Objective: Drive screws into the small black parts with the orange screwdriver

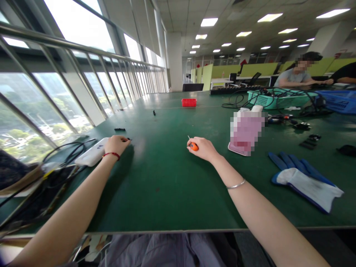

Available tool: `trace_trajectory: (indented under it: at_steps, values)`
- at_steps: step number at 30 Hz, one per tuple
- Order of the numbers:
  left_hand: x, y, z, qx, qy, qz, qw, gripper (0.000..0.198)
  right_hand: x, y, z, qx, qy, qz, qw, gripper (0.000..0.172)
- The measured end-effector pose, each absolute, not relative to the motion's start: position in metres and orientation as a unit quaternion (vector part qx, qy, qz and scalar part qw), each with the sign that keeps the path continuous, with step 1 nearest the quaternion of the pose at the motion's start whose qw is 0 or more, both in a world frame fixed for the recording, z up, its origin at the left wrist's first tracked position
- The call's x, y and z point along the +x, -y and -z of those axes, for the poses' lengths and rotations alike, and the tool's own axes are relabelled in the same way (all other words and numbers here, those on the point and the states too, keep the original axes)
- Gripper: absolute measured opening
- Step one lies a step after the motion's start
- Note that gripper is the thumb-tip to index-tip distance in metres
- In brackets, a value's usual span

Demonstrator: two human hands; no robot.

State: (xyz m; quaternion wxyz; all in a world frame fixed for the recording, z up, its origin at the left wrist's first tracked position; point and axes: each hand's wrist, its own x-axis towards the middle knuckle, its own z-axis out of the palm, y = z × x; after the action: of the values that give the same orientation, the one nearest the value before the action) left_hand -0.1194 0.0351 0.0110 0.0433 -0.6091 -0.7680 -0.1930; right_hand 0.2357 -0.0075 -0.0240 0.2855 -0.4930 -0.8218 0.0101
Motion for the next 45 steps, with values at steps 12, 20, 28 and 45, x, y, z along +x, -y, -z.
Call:
trace_trajectory:
  at_steps: [12, 20, 28, 45]
  values:
    - [-0.139, -0.029, -0.023, -0.542, 0.813, 0.207, 0.05, 0.041, 0.236, 0.006, 0.025, -0.498, 0.823, -0.031, 0.272, 0.012]
    - [-0.141, -0.029, -0.019, -0.56, 0.814, 0.146, 0.048, 0.043, 0.236, 0.006, 0.025, -0.497, 0.824, -0.03, 0.271, 0.012]
    - [-0.138, -0.028, -0.018, -0.569, 0.811, 0.131, 0.044, 0.043, 0.236, 0.006, 0.025, -0.491, 0.827, -0.023, 0.273, 0.012]
    - [-0.131, -0.035, -0.01, -0.593, 0.789, 0.145, 0.073, 0.027, 0.233, 0.009, 0.022, -0.508, 0.81, -0.016, 0.293, 0.017]
